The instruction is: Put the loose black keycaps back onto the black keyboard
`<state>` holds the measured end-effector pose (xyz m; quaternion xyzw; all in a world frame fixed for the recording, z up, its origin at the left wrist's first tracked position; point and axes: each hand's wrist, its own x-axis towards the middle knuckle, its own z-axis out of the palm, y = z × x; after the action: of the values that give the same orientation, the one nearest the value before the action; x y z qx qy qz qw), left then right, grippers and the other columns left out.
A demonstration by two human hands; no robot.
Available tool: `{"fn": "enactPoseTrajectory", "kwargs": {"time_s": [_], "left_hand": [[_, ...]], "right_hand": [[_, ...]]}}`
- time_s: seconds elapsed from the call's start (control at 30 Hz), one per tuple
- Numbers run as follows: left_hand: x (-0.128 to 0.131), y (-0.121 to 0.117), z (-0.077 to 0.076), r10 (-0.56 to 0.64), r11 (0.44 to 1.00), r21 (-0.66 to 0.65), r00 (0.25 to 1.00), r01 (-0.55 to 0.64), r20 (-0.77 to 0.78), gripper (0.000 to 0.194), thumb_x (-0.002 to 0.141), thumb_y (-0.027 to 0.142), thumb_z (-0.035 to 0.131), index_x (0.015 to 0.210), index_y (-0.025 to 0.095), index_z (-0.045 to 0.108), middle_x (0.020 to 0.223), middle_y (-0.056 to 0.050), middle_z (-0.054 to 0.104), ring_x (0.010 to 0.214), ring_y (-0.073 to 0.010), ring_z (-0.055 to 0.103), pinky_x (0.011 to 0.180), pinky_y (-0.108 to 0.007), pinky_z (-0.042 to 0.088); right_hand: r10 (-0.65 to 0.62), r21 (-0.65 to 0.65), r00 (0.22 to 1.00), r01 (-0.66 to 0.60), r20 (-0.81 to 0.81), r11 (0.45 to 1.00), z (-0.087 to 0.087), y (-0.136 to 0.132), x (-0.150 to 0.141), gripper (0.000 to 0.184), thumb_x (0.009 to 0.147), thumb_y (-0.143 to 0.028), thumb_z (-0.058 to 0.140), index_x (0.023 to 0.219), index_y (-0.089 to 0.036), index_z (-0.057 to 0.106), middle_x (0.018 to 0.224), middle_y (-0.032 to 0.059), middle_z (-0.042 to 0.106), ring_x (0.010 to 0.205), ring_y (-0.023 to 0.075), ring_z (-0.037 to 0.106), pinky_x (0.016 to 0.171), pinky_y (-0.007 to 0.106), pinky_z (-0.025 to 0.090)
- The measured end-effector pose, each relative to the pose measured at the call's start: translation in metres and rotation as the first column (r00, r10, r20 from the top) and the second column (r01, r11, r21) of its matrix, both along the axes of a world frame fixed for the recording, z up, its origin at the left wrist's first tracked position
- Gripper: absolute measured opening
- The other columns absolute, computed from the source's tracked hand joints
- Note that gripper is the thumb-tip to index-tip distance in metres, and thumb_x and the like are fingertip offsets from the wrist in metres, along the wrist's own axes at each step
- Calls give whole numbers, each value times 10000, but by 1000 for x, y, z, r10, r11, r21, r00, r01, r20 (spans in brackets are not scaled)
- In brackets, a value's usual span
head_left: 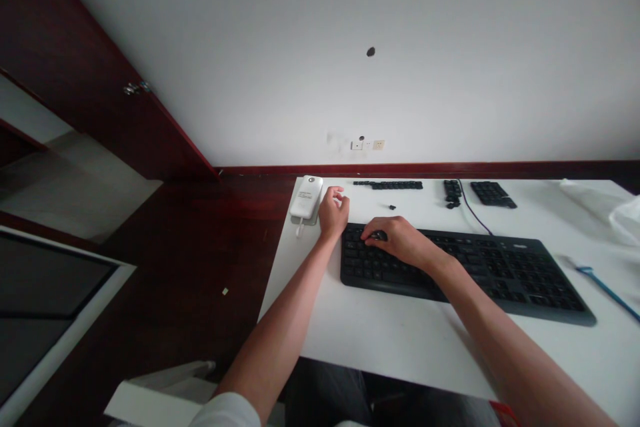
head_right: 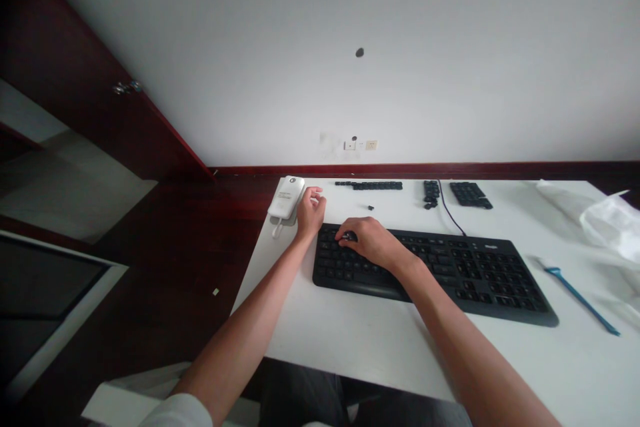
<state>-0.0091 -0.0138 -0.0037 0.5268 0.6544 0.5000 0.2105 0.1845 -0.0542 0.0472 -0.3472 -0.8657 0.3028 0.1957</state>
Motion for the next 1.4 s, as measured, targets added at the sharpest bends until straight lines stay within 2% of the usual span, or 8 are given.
{"fn": "enactPoseTrajectory", "kwargs": {"time_s": [0.6,0.77,0.93,1.13,1.2,1.27,1.33,1.4], "left_hand": [[0,-4,4,-19,998,-53,999,17,-37,198,894,200,574,1070,222,662,912,10,691,682,-117,550,697,-245,412],[1,-5,5,-27,999,-38,998,25,-50,188,889,183,567,1036,222,679,932,2,718,724,-128,571,740,-249,424],[1,-4,4,-29,998,-51,997,26,-66,181,897,187,572,1027,221,694,960,-12,738,752,-139,590,756,-254,438],[1,-5,4,-38,999,-25,996,36,-85,164,891,171,579,991,221,700,966,-8,742,759,-140,597,764,-262,443],[1,-6,5,-33,999,-37,996,30,-89,163,893,175,580,984,225,705,962,-7,742,769,-143,600,764,-265,444],[1,-6,6,-31,998,-54,996,27,-88,159,899,185,579,979,231,708,954,-5,738,778,-148,601,759,-268,444],[1,-6,6,-35,998,-60,996,30,-87,154,907,197,580,981,237,709,948,-3,734,786,-153,601,756,-272,442],[1,-7,6,-41,998,-58,995,35,-93,153,914,203,580,987,240,709,948,-4,731,797,-157,604,759,-274,444]], "right_hand": [[-34,6,999,34,20,999,-6,3,0,110,914,-215,706,964,-261,793,1027,2,815,955,228,756,921,343,540],[-35,2,998,35,60,999,-2,3,0,110,907,-198,710,946,-260,792,1013,4,820,951,233,763,912,339,541],[-39,60,991,31,126,998,1,0,-2,135,910,-179,693,947,-258,796,1033,14,818,964,249,762,922,353,543],[-16,79,997,9,80,997,3,-2,-1,99,935,-244,694,943,-266,790,1015,11,809,914,227,752,891,333,540],[-52,83,999,51,5,995,8,-2,1,109,951,-310,696,926,-257,788,980,16,808,889,222,746,870,327,535],[-150,101,983,161,-107,982,12,-2,2,173,957,-384,698,904,-245,786,949,27,807,867,223,739,840,325,527],[-265,89,940,289,-217,953,14,-1,3,254,950,-450,700,853,-228,776,853,34,792,782,217,716,770,323,512],[-373,5,871,395,-320,919,12,-1,1,357,936,-522,700,770,-209,745,667,24,716,622,188,636,650,317,469]]}}
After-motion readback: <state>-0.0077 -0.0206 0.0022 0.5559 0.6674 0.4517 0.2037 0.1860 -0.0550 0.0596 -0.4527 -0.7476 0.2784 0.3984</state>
